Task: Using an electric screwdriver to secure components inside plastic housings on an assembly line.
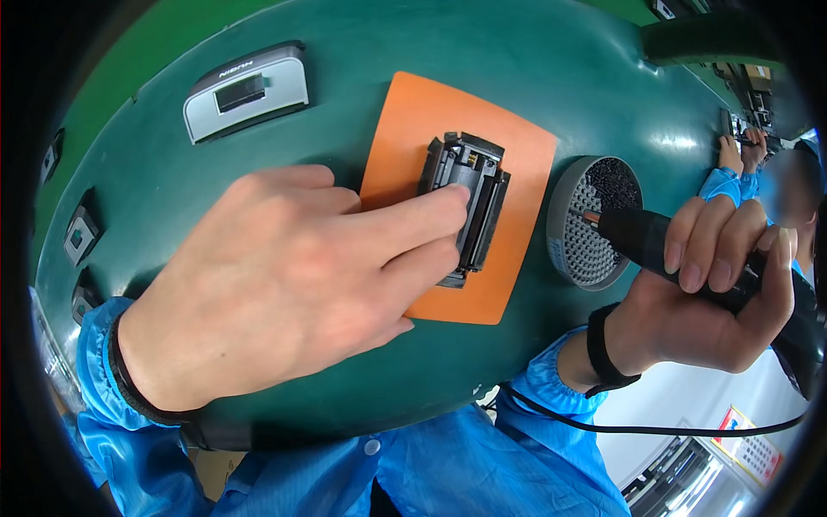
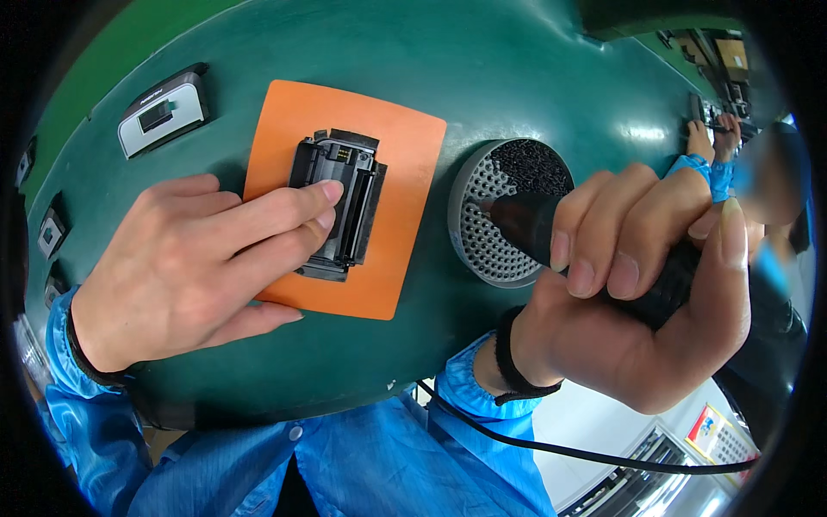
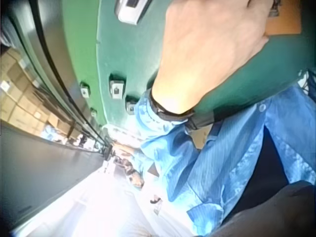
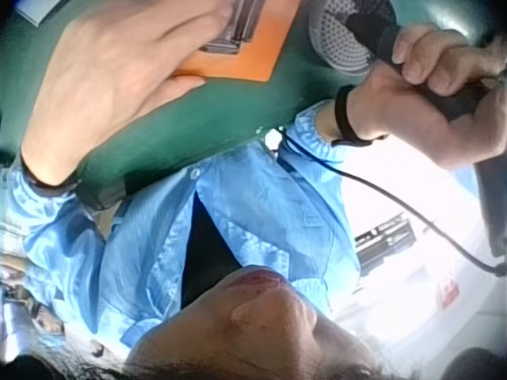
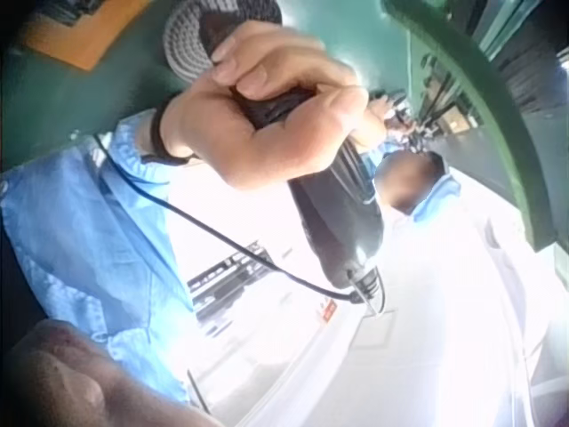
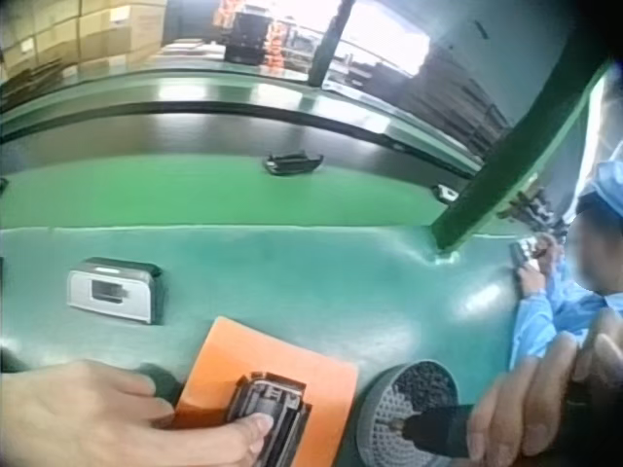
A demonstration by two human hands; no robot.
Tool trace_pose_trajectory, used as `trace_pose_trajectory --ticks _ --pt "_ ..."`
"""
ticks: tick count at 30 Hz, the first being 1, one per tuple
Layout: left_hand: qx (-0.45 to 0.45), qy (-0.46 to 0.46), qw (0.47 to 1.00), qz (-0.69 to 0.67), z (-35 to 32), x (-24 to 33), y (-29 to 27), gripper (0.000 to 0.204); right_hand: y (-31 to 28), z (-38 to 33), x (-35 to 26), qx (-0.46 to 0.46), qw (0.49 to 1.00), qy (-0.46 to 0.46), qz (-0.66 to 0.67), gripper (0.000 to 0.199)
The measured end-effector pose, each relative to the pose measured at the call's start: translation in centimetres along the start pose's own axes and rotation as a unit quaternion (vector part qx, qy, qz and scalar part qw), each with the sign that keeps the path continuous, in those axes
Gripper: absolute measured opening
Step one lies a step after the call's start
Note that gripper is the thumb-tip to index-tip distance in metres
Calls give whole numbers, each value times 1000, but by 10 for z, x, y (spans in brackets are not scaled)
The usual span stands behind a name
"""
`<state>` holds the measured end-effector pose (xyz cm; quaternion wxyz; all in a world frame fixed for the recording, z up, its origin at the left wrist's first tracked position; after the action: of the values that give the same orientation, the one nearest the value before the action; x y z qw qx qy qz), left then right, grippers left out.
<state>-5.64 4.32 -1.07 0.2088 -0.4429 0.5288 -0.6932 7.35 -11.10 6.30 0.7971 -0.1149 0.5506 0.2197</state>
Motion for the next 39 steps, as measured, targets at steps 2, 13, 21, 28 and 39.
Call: trace_pose_trajectory --ticks 2,13,21,28,39 --pt "-11 -6 1000 5 -1 2 0 63 1 1 1 -9 1000 2 1 22" --pt "52 20 998 -38 -4 -2 -6 59 -2 -1 -35 6 998 -1 67 18" --pt "88 34 994 -54 -2 -1 -6 43 78 -17 -35 -323 932 64 155 32" --pt "55 15 994 -98 -8 -4 -2 40 96 -37 -13 -208 973 36 89 27" --pt "94 24 991 -89 -13 -3 -3 36 108 -39 -8 -204 976 26 70 20"
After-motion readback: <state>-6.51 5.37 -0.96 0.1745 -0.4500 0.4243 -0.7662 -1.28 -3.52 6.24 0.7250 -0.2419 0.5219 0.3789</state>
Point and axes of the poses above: each hand's wrist, its own z-axis towards the middle knuckle, its own y-axis out of the palm, x = y × z, the point moved 9 cm from there along z, towards the middle knuckle, and after that the axes turned 8 degrees about y, right-handed, at the moved point
